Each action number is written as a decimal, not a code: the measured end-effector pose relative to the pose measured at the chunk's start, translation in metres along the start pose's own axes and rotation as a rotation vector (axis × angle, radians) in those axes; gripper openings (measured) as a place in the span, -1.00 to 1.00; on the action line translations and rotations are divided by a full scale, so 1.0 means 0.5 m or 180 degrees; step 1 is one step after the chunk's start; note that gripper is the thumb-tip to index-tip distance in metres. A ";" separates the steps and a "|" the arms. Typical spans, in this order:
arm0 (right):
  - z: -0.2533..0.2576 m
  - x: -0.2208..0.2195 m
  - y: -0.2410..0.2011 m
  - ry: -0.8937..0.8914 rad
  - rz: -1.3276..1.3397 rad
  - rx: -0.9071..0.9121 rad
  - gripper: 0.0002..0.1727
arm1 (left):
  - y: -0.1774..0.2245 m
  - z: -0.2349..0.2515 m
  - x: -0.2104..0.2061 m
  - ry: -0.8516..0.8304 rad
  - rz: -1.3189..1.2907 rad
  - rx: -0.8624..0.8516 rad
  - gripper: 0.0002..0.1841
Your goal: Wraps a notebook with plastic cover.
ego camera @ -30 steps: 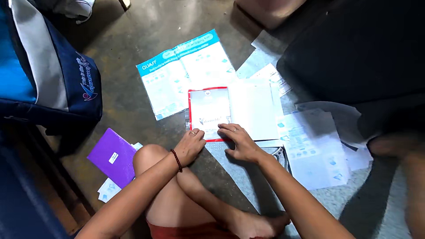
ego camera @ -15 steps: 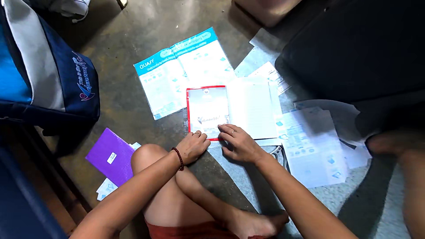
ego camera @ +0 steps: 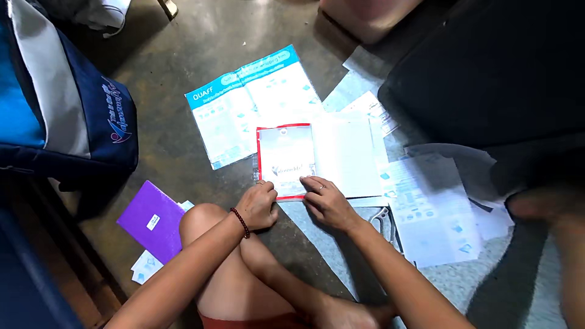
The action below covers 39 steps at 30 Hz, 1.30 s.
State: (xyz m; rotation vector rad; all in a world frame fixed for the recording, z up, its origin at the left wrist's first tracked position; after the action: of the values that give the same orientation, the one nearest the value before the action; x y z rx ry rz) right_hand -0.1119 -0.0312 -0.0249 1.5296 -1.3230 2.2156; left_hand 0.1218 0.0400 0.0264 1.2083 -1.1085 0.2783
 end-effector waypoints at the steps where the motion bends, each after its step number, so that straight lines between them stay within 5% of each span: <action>1: 0.001 0.000 0.001 0.0004 0.0035 -0.0027 -0.70 | -0.003 0.000 0.000 -0.0022 -0.0056 0.0074 -0.74; 39: 0.030 0.002 -0.003 0.0101 0.0030 -0.0133 -0.74 | -0.003 0.030 0.006 -0.0029 -0.0226 0.0915 -0.82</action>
State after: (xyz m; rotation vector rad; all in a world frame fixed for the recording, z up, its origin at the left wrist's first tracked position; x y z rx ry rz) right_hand -0.1013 -0.0414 -0.0220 1.4709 -1.3611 2.1940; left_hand 0.1166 0.0256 0.0269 1.5015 -1.0551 0.3873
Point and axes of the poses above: each hand's wrist, its own z-axis towards the middle knuckle, its own x-axis out of the back of the hand, y = z × x, the point moved 1 cm from there along z, towards the middle knuckle, and after that the axes turned 14 degrees about -x, right-handed, at the moved point
